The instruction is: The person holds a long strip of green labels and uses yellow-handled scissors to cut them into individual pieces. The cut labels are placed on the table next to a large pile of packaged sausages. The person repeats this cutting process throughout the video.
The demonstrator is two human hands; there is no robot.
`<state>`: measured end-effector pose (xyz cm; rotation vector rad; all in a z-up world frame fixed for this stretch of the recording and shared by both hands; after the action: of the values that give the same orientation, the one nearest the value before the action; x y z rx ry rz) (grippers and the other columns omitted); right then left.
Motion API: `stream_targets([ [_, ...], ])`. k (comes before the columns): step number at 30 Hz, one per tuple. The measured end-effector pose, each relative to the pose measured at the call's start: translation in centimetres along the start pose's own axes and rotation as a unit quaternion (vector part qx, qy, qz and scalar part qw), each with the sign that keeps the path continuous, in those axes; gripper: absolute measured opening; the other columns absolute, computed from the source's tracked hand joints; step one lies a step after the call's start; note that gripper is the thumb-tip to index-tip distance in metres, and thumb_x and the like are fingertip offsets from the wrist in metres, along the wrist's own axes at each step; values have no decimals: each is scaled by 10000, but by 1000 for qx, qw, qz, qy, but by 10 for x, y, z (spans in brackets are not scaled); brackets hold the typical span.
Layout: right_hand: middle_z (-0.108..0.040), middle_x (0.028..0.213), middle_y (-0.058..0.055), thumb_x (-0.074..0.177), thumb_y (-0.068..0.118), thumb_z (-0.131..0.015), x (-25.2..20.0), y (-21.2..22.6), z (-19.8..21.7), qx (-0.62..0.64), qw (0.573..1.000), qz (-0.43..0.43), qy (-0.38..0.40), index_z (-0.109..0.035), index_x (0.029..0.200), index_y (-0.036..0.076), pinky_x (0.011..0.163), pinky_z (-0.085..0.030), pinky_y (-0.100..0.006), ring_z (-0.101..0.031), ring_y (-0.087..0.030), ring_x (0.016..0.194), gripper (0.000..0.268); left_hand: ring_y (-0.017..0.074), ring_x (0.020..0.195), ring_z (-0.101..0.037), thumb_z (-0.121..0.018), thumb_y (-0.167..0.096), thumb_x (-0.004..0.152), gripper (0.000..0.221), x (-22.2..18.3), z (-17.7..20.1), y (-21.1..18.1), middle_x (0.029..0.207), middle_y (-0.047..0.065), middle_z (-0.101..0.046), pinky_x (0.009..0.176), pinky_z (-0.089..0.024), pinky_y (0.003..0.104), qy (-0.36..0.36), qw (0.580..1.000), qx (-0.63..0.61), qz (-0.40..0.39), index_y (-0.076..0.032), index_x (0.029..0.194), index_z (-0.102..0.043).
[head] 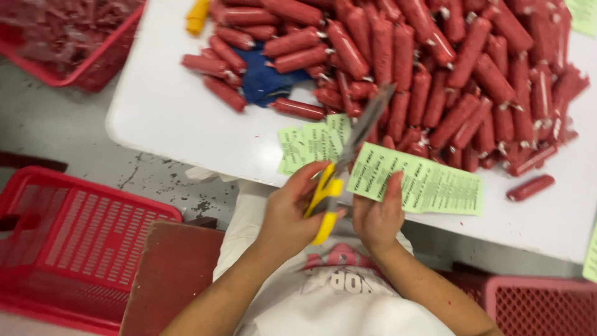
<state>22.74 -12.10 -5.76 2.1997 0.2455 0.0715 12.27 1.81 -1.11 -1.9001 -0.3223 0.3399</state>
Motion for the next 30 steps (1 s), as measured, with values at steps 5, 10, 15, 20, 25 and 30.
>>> stream_targets([
  [5, -544, 1472, -157, 1038, 431, -395, -7, -5, -3, -12, 999, 12, 31, -424, 1514, 140, 1177, -449, -508, -570, -283, 1319, 558, 231, 882, -725, -740, 20, 769, 639, 32, -22, -20, 970, 119, -758, 810, -591, 327, -45, 989, 137, -18, -231, 1343, -614],
  [10, -612, 1396, -129, 1011, 421, -420, -8, 9, -5, -35, 999, 2, 30, -453, 1500, 136, 1106, -516, -461, -643, -240, 1205, 567, 310, 938, -757, -783, -6, 748, 653, 38, -27, -22, 997, 123, -769, 803, -606, 346, -44, 986, 158, -6, -300, 1312, -637],
  [15, -522, 1479, -164, 945, 437, -419, 4, -6, 25, 41, 998, -45, 8, -355, 1550, 132, 1148, -421, -624, -567, -372, 1299, 680, 293, 889, -735, -743, 59, 751, 685, 47, 0, 4, 990, 191, -761, 798, -606, 365, -86, 989, 118, -14, -241, 1355, -626],
  [20, -574, 1425, -170, 997, 422, -418, 12, 5, 0, 7, 999, -36, 12, -441, 1483, 138, 1079, -504, -581, -611, -349, 1246, 563, 213, 921, -689, -750, 84, 778, 678, 34, 8, -21, 1048, 171, -755, 841, -593, 323, -76, 993, 85, -40, -184, 1384, -607],
  [25, -665, 1291, -155, 1016, 453, -424, 34, 44, -11, 9, 1000, 3, -24, -533, 1372, 126, 900, -650, -476, -716, -306, 1058, 496, 257, 806, -755, -830, -43, 771, 682, -9, 19, -14, 1002, 156, -798, 611, -573, 270, -12, 976, 186, -111, -78, 1393, -553],
  [30, -598, 1395, -165, 922, 444, -538, 34, 62, -36, 95, 991, -46, -82, -479, 1447, 46, 964, -539, -647, -636, -401, 1160, 661, 246, 754, -650, -709, -118, 753, 815, -51, -2, 21, 1056, 74, -722, 698, -570, 361, 214, 878, 411, -120, -154, 1502, -388],
])
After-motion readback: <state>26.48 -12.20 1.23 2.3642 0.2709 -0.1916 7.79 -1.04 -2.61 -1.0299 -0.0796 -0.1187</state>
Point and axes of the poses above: each hand's wrist, its own x-axis towards the middle knuckle, its own z-axis out of the back of the hand, y = z × x, the point moved 8 cm from there along x, towards the middle knuckle
